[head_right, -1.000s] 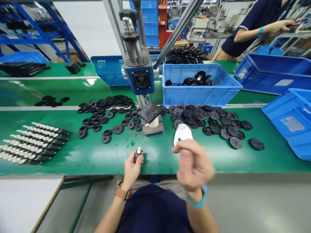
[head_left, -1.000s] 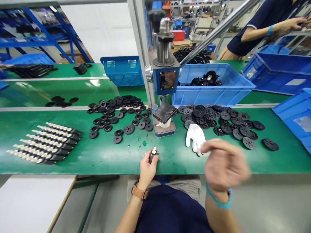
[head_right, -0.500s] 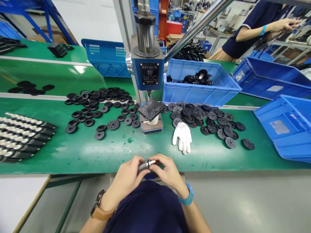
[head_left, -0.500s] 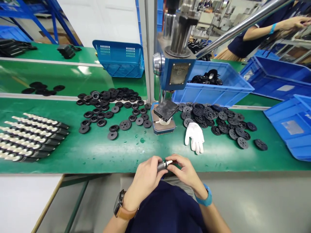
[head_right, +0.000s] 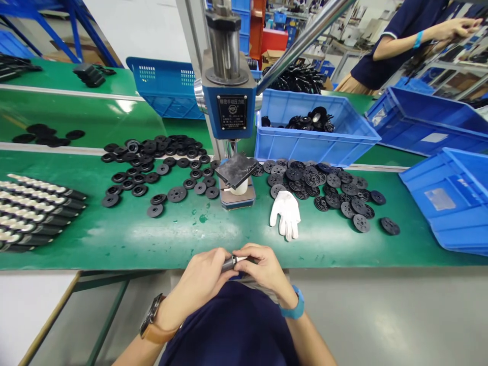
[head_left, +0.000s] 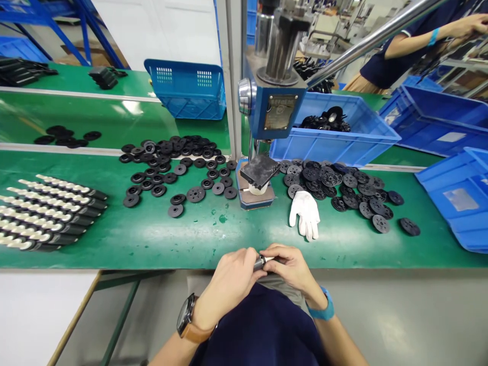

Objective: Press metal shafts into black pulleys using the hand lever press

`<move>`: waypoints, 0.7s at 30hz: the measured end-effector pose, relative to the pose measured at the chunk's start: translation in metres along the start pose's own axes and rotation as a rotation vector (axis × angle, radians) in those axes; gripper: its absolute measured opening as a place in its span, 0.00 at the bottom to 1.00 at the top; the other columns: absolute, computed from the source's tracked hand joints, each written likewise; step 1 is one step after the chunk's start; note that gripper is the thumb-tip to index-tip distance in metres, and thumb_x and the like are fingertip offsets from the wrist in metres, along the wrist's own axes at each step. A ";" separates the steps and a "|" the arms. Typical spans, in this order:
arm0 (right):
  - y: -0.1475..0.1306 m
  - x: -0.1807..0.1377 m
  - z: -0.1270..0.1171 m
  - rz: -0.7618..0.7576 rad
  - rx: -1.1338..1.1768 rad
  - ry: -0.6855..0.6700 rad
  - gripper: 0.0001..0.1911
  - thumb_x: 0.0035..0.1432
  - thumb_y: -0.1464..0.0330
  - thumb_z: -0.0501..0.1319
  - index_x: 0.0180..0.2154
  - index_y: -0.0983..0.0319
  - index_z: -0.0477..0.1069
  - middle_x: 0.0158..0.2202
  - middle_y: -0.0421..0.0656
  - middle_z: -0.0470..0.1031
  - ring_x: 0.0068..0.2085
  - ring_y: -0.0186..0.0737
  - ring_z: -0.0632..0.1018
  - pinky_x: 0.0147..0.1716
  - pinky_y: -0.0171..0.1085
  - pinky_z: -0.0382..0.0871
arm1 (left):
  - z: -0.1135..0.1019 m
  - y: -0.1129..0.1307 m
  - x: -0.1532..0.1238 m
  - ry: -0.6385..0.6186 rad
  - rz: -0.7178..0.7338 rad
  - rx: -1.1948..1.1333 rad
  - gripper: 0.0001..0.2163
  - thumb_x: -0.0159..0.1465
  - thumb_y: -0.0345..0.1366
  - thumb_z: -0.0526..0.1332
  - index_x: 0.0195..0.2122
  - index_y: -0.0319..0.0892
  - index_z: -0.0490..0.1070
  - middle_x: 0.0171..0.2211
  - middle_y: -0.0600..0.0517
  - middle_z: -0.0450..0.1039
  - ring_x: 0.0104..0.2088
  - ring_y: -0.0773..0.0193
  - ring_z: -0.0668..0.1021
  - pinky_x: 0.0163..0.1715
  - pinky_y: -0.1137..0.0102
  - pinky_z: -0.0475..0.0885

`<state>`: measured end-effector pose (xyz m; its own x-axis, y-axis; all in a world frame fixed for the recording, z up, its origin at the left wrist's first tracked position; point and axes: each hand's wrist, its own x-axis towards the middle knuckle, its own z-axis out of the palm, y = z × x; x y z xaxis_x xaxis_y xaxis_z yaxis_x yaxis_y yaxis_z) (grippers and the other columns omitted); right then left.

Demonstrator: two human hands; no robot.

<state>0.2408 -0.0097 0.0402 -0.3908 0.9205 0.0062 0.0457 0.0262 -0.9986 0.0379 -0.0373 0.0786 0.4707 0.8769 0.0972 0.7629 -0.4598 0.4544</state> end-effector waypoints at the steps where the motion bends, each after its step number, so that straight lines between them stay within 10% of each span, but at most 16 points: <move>1: 0.000 0.000 0.000 -0.001 0.008 -0.005 0.18 0.59 0.53 0.71 0.43 0.58 0.85 0.33 0.44 0.79 0.33 0.38 0.78 0.33 0.36 0.74 | 0.000 -0.001 0.000 -0.004 0.006 0.006 0.09 0.72 0.37 0.59 0.38 0.48 0.57 0.31 0.52 0.75 0.30 0.53 0.79 0.28 0.64 0.64; 21: -0.010 0.007 -0.003 -0.123 -0.075 -0.135 0.12 0.65 0.61 0.69 0.47 0.58 0.84 0.36 0.44 0.81 0.36 0.38 0.79 0.38 0.37 0.73 | 0.006 -0.014 -0.003 0.053 0.035 -0.176 0.07 0.73 0.38 0.58 0.40 0.47 0.58 0.32 0.52 0.74 0.30 0.55 0.78 0.29 0.66 0.66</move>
<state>0.2408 -0.0023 0.0500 -0.5168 0.8482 0.1161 0.0563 0.1689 -0.9840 0.0288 -0.0345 0.0668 0.4683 0.8690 0.1599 0.6549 -0.4629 0.5973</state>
